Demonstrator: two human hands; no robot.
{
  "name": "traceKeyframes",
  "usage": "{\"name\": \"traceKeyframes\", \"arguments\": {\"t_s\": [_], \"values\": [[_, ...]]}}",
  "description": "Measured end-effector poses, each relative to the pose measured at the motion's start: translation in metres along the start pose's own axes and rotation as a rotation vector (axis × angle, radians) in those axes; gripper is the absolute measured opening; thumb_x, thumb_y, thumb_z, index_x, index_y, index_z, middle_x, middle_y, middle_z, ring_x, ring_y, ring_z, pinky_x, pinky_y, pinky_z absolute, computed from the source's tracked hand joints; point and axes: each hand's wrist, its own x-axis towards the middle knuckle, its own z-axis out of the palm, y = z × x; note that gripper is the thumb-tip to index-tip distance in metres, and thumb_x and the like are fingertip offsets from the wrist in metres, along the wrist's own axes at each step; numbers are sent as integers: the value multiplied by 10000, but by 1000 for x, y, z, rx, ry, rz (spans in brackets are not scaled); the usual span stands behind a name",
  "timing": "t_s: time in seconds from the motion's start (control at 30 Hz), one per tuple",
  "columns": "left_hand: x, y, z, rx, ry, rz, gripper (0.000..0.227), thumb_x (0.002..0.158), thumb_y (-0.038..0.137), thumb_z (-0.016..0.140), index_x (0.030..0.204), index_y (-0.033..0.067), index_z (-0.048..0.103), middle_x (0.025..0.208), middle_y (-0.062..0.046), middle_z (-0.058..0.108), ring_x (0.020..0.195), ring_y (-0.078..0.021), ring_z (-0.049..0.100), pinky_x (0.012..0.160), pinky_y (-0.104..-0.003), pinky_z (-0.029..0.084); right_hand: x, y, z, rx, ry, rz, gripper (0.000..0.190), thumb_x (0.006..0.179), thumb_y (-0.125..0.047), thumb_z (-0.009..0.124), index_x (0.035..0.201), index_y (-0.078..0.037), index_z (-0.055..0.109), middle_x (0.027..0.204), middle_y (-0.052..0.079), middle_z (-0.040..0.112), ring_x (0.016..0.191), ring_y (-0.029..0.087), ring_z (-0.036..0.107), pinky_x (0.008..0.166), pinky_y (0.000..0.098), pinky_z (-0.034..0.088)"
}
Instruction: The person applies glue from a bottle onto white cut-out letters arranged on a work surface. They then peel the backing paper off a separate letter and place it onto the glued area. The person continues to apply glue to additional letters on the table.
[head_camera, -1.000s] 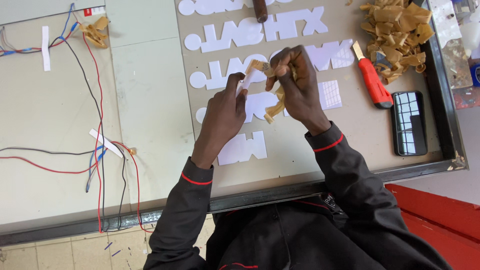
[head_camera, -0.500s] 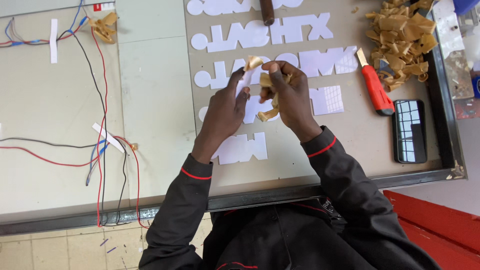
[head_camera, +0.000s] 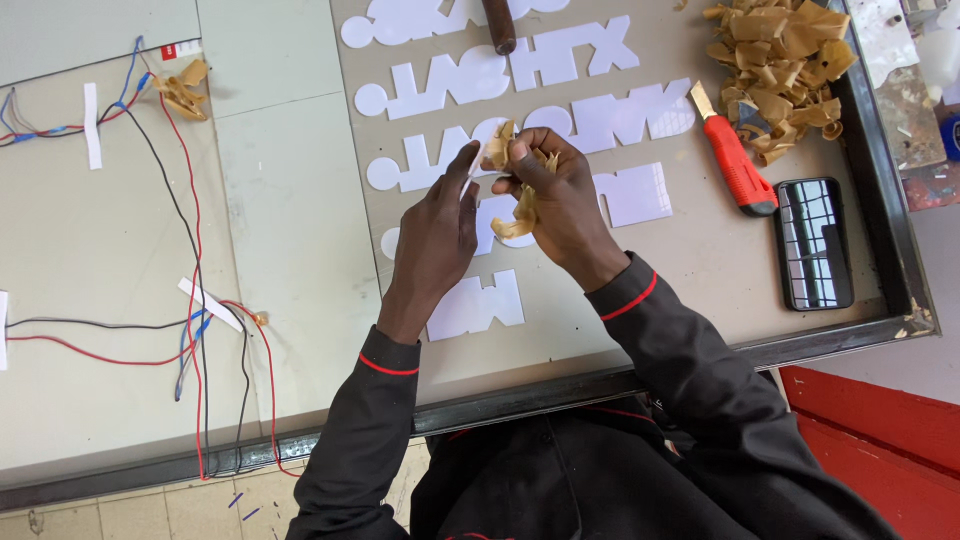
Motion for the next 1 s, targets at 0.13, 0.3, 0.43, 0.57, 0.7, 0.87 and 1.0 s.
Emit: {"name": "traceKeyframes", "arguments": {"t_s": [0.13,0.3,0.43,0.57,0.7,0.87,1.0], "values": [[-1,-2,4,-106,15,-25,449,1248,203,426,1683,94,449,1292,-348,777,1144,-534,809,951,-657,669,4,12,-4,5,-40,-139,193,1120,-179,759,1145,-45,622,1129,101,647,1028,233,777,855,299,714],[-2,0,7,-197,-1,-56,466,1247,280,410,1654,62,468,1263,-338,798,1154,-543,808,979,-685,648,8,9,-8,34,-121,-181,284,1125,-60,724,1325,-93,525,1144,85,635,1089,236,766,907,281,703],[-2,-12,14,-225,-5,-80,439,1231,203,446,1645,56,453,1215,-300,815,1136,-512,820,978,-688,635,6,9,-7,-176,-177,-365,232,1166,-74,666,1342,-61,516,1178,101,614,1098,237,735,944,361,669],[-3,-12,13,-252,-13,-111,435,1207,205,481,1617,60,452,1188,-254,833,1070,-494,830,916,-677,631,1,4,-3,-385,-274,-467,150,1179,-30,613,1328,-11,609,1171,102,631,1149,201,643,1020,381,562],[-2,-28,23,-306,-5,-170,424,1179,168,502,1592,79,459,1059,-206,845,980,-399,861,874,-576,662,-6,-8,8,-323,-391,-412,147,1070,-22,606,1123,31,733,1005,126,649,1058,256,646,991,411,539],[1,-21,4,-466,32,-191,376,1201,202,475,1544,50,494,1029,-209,828,909,-311,842,889,-492,665,-4,2,6,-119,-377,-258,305,1041,-194,572,915,40,721,903,162,627,1046,324,733,937,463,630],[-2,-10,5,-430,17,-159,371,1193,185,511,1532,33,498,1008,-216,822,903,-337,845,858,-523,658,-15,-14,22,-413,-265,-455,319,1107,-236,784,1020,46,662,856,108,662,896,268,808,803,413,704]]}}
